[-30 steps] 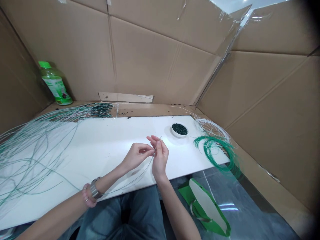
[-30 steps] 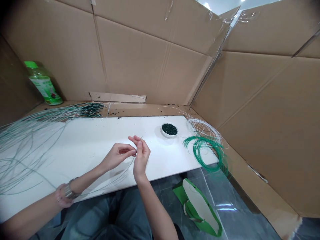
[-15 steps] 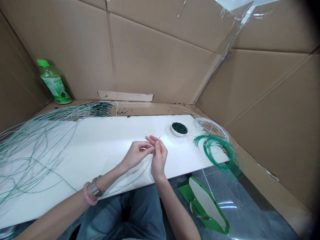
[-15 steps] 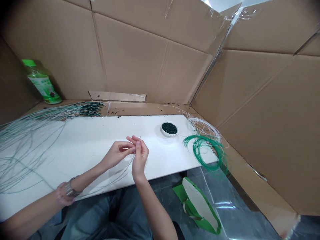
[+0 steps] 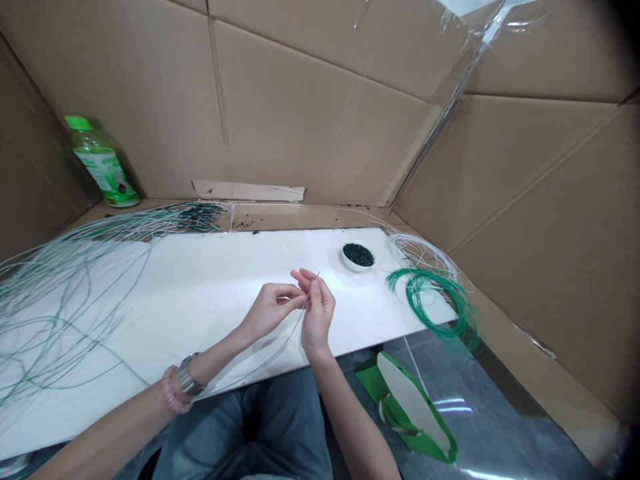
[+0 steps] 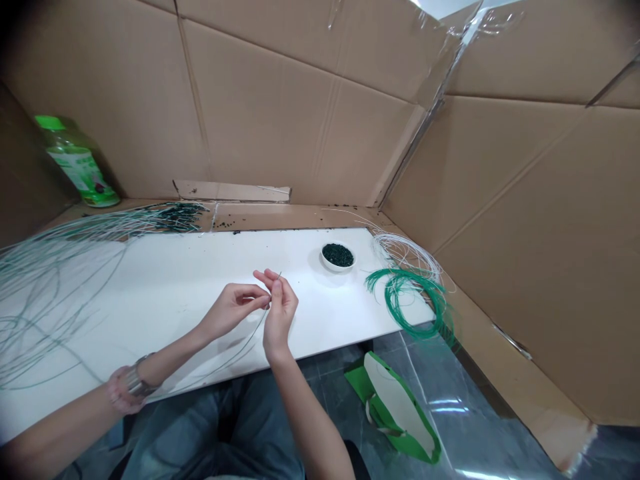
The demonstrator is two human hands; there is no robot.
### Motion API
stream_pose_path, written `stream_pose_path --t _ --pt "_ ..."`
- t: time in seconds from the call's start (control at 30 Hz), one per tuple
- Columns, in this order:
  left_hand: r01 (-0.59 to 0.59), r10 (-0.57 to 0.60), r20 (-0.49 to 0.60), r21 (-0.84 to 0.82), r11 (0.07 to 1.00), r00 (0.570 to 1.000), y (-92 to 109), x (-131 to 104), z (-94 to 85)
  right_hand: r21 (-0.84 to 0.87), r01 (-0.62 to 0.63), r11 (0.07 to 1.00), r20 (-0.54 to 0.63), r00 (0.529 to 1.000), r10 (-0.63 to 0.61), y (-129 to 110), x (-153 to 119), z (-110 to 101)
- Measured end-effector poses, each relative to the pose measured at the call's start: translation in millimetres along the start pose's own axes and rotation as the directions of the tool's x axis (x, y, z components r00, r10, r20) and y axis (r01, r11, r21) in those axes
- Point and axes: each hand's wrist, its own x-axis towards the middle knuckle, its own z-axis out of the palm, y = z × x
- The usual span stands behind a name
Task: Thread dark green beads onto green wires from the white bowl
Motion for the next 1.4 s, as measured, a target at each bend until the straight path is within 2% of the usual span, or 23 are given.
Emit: stream_pose_path --t 0.37,0.53,0.6,0.67,0.77,0.83,0.93,1.0,1.07,1.23,1.3,1.4 --pt "0.022 -0.022 -0.003 0.015 1.0 1.0 4 -2 0.6 -0.076 0.065 0.995 -0.044 0.997 -0.069 -4 1 2" --pt "0.033 -0.033 0.027 0.001 0.999 0.999 4 -2 3.8 -0.06 0.065 0.996 -0.036 0.997 -0.067 1 -2 2" --pt "0.064 -0.059 0.077 -0.062 0.996 0.995 2 0 6.7 -0.158 0.068 0.985 0.009 0.998 -0.067 5 -2 0" --pt "0.124 -0.107 0.14 -0.124 0.984 0.984 -3 3 8.0 -0.33 0.095 0.939 0.094 0.993 -0.068 5 6 -7" --pt "0.205 -0.185 0.149 -0.132 0.97 0.971 -16 10 0.7 -0.519 0.161 0.84 0.233 0.972 -0.042 -11 39 -34" --pt "0.24 -0.232 0.081 -0.111 0.964 0.969 -28 15 -12.6 -0.647 0.191 0.738 0.255 0.967 -0.026 -33 77 -60" --pt "0.264 -0.267 -0.053 -0.056 0.963 0.962 -46 21 -40.2 -0.86 0.159 0.485 0.196 0.98 0.026 -65 139 -98" --pt "0.267 -0.266 -0.126 -0.013 0.964 0.956 -58 24 -57.8 -0.948 0.128 0.291 0.166 0.98 0.108 -77 173 -112" --pt "0.261 -0.252 -0.175 0.032 0.965 0.952 -68 27 -71.1 -0.987 0.12 0.111 0.14 0.972 0.189 -78 196 -117" --pt "0.221 -0.179 -0.236 0.167 0.961 0.955 -79 33 -84.0 -0.955 0.171 -0.241 0.093 0.948 0.306 -62 211 -105" --pt "0.199 -0.144 -0.243 0.223 0.954 0.959 -78 34 -84.2 -0.922 0.199 -0.333 0.09 0.944 0.316 -57 210 -102" --pt "0.166 -0.094 -0.238 0.302 0.939 0.967 -75 34 -83.4 -0.881 0.235 -0.411 0.1 0.941 0.322 -53 208 -99"
